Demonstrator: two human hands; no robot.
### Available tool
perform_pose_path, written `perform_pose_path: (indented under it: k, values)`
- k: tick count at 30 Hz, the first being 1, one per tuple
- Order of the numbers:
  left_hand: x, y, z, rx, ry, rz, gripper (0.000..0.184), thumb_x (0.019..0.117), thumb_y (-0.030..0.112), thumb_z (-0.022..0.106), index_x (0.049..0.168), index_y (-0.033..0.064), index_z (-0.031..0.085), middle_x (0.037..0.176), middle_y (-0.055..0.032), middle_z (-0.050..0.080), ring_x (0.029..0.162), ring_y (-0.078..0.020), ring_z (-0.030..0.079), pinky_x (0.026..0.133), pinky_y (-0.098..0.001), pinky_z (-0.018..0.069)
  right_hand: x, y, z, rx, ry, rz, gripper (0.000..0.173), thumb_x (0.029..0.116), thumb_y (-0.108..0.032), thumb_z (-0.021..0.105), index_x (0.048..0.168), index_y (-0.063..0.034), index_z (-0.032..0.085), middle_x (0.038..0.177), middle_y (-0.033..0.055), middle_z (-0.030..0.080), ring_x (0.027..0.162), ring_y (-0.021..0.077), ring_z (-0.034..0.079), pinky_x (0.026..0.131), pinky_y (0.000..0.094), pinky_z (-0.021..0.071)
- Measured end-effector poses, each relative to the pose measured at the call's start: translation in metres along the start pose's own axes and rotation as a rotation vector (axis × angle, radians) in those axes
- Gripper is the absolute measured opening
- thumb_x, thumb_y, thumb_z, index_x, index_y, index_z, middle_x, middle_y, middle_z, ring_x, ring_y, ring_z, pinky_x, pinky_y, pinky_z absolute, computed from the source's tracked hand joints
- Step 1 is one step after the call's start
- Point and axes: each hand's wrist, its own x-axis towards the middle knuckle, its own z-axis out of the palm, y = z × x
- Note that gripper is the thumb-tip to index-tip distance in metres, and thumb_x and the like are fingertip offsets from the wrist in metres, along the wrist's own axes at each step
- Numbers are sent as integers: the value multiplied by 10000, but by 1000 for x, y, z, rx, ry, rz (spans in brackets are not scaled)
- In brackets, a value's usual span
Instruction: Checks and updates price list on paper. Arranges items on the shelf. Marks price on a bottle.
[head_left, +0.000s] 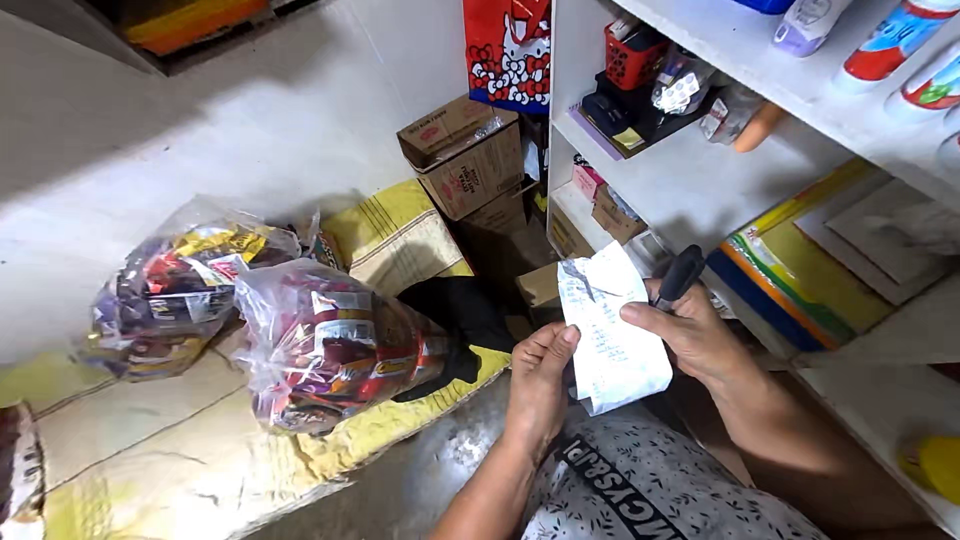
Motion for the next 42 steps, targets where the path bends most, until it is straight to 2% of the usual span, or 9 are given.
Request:
perform_pose_path:
  k: [7, 10, 19, 28, 32, 37, 39, 42]
  values:
    - [-2, -1, -1, -12, -18, 0, 308, 1051, 98, 450, 895, 72, 714, 835, -6, 738, 778, -74, 715, 754, -274, 610, -1, 1, -1, 3, -14, -23, 89, 917, -81, 685, 885, -152, 728, 795, -66, 732, 740, 17, 695, 724, 211, 599]
    - [-2, -2, -3, -26, -40, 7, 294, 1061, 106, 442, 951, 64, 711, 875, -16, 745, 814, -84, 723, 777, -284, 613, -1, 3, -2, 7, -17, -29, 74, 919, -91, 694, 897, -153, 729, 804, -64, 733, 746, 21, 697, 732, 215, 602]
    - [-2, -7, -10, 73, -92, 76, 180, 1007, 6, 520, 1057, 39, 690, 919, 20, 726, 839, -51, 695, 795, -255, 593, -3, 5, -4, -8, -9, -43, 79, 912, -102, 702, 890, -175, 719, 816, -82, 733, 758, 9, 693, 736, 208, 595]
    - [1, -9, -11, 153, -69, 113, 172, 973, -9, 558, 1000, 64, 711, 894, 58, 720, 823, -15, 678, 781, -220, 579, -5, 5, -4, -14, 17, -31, 86, 892, -136, 734, 857, -208, 702, 788, -115, 715, 721, -17, 668, 693, 186, 578]
    - [3, -10, -11, 210, -18, 181, 170, 947, -9, 593, 940, 57, 749, 950, 42, 715, 906, -16, 661, 839, -211, 561, -5, 5, -3, -25, 15, -45, 91, 888, -119, 735, 876, -204, 704, 810, -116, 724, 739, -14, 678, 708, 185, 584]
    - [4, -9, -13, 216, 20, 183, 181, 945, -22, 606, 952, 59, 768, 878, 55, 747, 795, 7, 680, 751, -190, 575, -5, 7, -4, -57, 5, -59, 93, 892, -132, 733, 867, -216, 702, 796, -132, 711, 730, -31, 661, 696, 168, 569]
    - [4, -10, -12, 200, 41, 171, 175, 942, -21, 613, 954, 54, 770, 853, 47, 742, 735, 16, 660, 692, -171, 559, -4, 6, -4, -45, -7, -47, 65, 898, -122, 726, 944, -166, 715, 844, -103, 733, 772, -6, 688, 726, 190, 591]
    - [6, -11, -11, 211, 103, 190, 163, 941, -26, 611, 952, 34, 761, 780, 54, 712, 605, 48, 565, 568, -129, 478, -5, 4, -3, -7, -11, -31, 240, 899, -93, 720, 1132, -76, 666, 952, -55, 752, 858, 43, 719, 788, 228, 614]
